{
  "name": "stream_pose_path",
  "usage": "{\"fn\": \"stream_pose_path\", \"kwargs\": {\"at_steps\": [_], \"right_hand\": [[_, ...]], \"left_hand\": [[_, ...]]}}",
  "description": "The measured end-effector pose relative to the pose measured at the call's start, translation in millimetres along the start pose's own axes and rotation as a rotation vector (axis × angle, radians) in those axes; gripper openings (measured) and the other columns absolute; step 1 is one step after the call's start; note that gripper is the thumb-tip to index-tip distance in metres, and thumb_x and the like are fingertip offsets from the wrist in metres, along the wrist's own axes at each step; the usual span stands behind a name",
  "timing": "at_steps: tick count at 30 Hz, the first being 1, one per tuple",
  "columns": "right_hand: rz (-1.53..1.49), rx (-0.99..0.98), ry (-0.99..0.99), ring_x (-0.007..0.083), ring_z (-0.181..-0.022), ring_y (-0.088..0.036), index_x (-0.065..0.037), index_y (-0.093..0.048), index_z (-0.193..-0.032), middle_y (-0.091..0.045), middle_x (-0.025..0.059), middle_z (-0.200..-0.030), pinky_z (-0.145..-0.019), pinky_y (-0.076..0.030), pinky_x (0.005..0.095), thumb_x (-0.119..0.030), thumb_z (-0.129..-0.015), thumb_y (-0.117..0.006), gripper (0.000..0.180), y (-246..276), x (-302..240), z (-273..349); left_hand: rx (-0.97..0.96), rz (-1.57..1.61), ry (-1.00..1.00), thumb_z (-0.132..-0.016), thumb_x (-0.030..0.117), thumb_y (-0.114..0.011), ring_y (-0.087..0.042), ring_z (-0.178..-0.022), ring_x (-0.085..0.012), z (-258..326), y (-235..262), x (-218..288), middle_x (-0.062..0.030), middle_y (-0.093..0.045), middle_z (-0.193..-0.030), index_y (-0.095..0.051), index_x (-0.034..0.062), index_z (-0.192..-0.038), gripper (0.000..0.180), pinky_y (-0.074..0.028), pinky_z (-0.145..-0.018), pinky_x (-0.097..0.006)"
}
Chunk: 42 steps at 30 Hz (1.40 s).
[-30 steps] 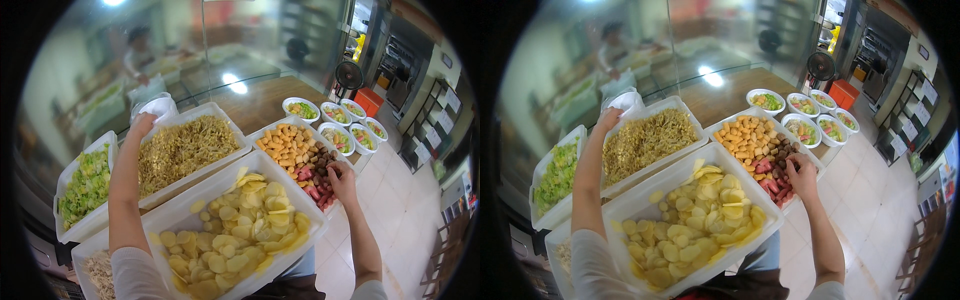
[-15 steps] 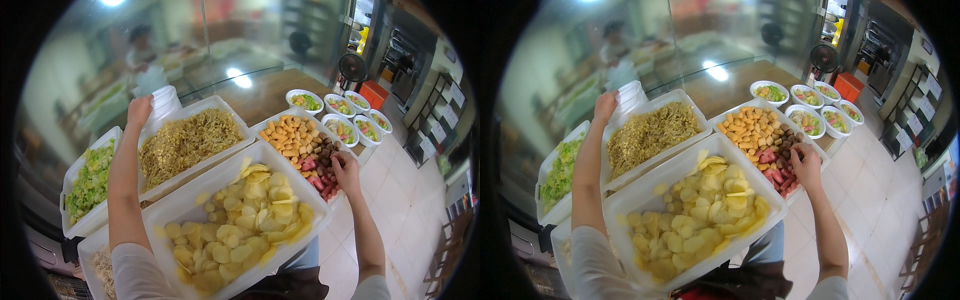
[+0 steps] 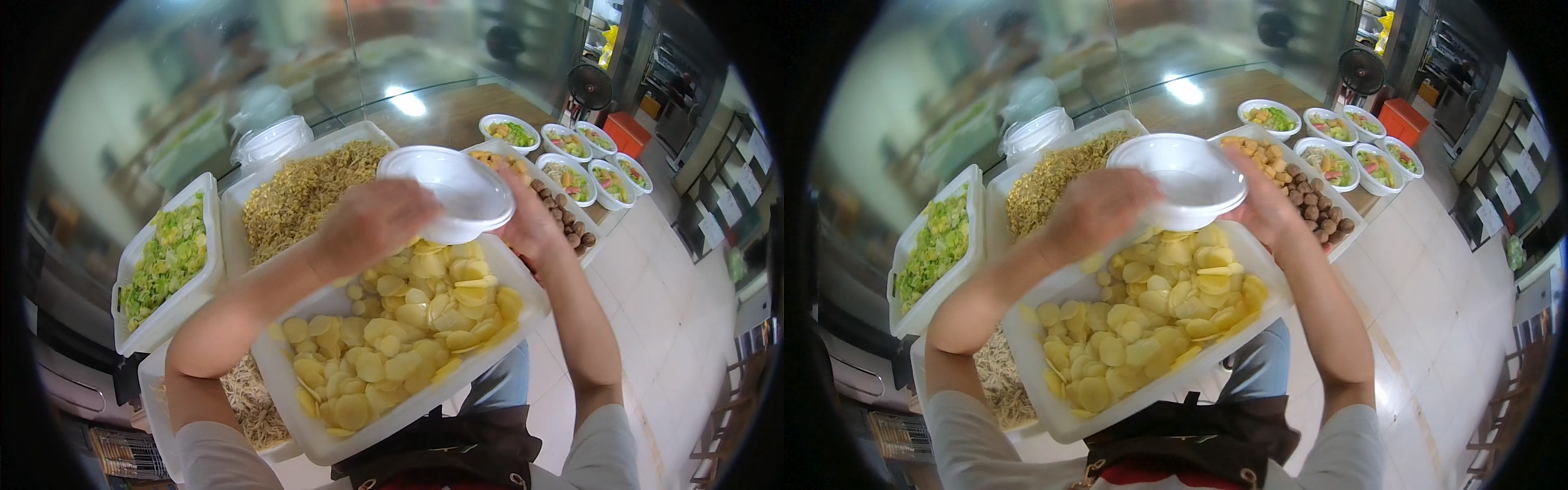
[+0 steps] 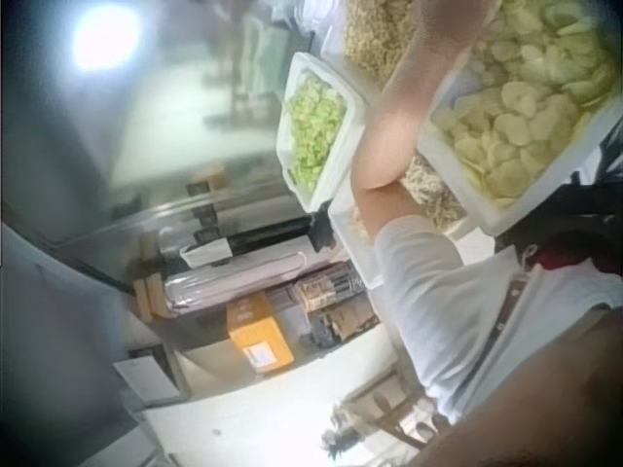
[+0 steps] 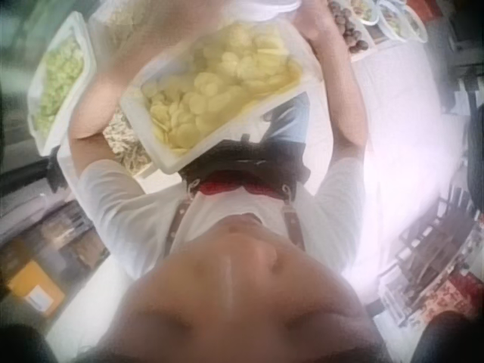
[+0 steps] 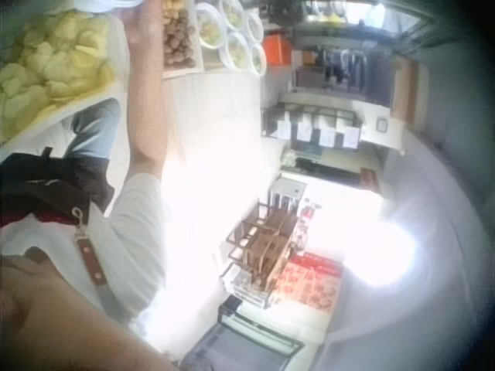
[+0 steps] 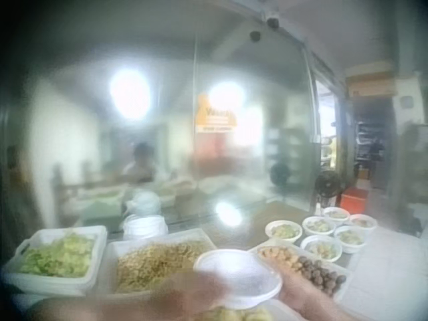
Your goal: The person assembles multiple bowls of food by hand, adding sliced potatoes, shredded vegetables, and meatballs from large containers into small white bowls. The person places each completed bowl on a table.
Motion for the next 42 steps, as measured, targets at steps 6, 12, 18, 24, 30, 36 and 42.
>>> {"fn": "stream_pose_path", "kwargs": {"at_steps": [6, 12, 18, 24, 30, 36, 42], "right_hand": [[0.058, 0.332, 0.090, 0.0219, -0.093, -0.062, -0.003, -0.050, -0.121, -0.062, 0.0109, -0.107, -0.085, -0.052, 0.0351, -0.023, -0.089, -0.052, 0.038, 76, 10, -24], [-0.026, 0.381, 0.125, 0.0156, -0.086, -0.063, -0.001, -0.048, -0.124, -0.061, 0.0085, -0.106, -0.072, -0.054, 0.0272, -0.023, -0.091, -0.050, 0.039, 70, 22, -28], [0.114, 0.413, 0.281, 0.0174, -0.103, -0.055, 0.001, -0.046, -0.129, -0.057, 0.0111, -0.116, -0.089, -0.044, 0.0306, -0.026, -0.092, -0.052, 0.046, 78, 9, -17], [0.375, 0.418, 0.433, 0.0179, -0.104, -0.053, 0.001, -0.048, -0.127, -0.057, 0.0120, -0.115, -0.091, -0.040, 0.0291, -0.030, -0.094, -0.050, 0.045, 47, -11, -16], [0.611, 0.366, 0.290, 0.0187, -0.106, -0.053, -0.002, -0.045, -0.131, -0.056, 0.0095, -0.119, -0.091, -0.042, 0.0303, -0.042, -0.093, -0.049, 0.055, 14, -3, -20], [0.476, 0.299, 0.150, 0.0142, -0.087, -0.056, -0.002, -0.053, -0.114, -0.059, 0.0088, -0.102, -0.068, -0.049, 0.0286, -0.043, -0.094, -0.047, 0.046, 1, 24, -36], [0.470, 0.205, 0.129, 0.0152, -0.095, -0.057, -0.008, -0.051, -0.125, -0.058, 0.0061, -0.112, -0.078, -0.047, 0.0318, -0.048, -0.093, -0.046, 0.052, 3, 31, -31]], "left_hand": [[0.031, 0.195, 0.353, -0.080, 0.009, -0.065, -0.055, -0.108, -0.0299, 8, -40, -89, -0.0121, -0.060, -0.113, -0.060, 0.0057, -0.110, 0.030, -0.044, -0.094, -0.037], [-0.438, 0.047, 0.724, -0.084, 0.039, -0.063, -0.046, -0.121, -0.0344, 92, -154, -250, -0.0155, -0.054, -0.126, -0.055, 0.0074, -0.124, 0.051, -0.038, -0.102, -0.039], [-0.748, 0.168, 0.763, -0.077, 0.025, -0.066, -0.050, -0.115, -0.0329, 84, -147, -198, -0.0174, -0.052, -0.124, -0.056, 0.0089, -0.122, 0.049, -0.041, -0.097, -0.041], [-0.638, 0.003, 0.601, -0.070, 0.007, -0.064, -0.059, -0.100, -0.0319, 126, -95, -198, -0.0151, -0.058, -0.113, -0.060, 0.0077, -0.113, 0.043, -0.047, -0.088, -0.039], [-0.525, 0.221, 0.826, -0.074, 0.007, -0.063, -0.059, -0.092, -0.0206, 90, -11, -216, -0.0100, -0.061, -0.100, -0.059, 0.0052, -0.107, 0.033, -0.048, -0.082, -0.031], [-0.525, 0.664, 0.790, -0.081, 0.009, -0.062, -0.057, -0.086, -0.0116, 5, 9, -154, -0.0027, -0.060, -0.094, -0.057, 0.0065, -0.112, 0.031, -0.050, -0.072, -0.027], [-0.733, 0.605, 0.826, -0.084, 0.012, -0.060, -0.059, -0.087, -0.0129, 0, -59, -108, -0.0052, -0.061, -0.097, -0.056, 0.0068, -0.119, 0.036, -0.053, -0.070, -0.029]]}}
Point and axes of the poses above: each hand's wrist, its own z-axis away from the middle knuckle, its own y-axis out of the back of the hand, x = y × z, the point moved 8 cm from there along -z, towards the middle knuckle
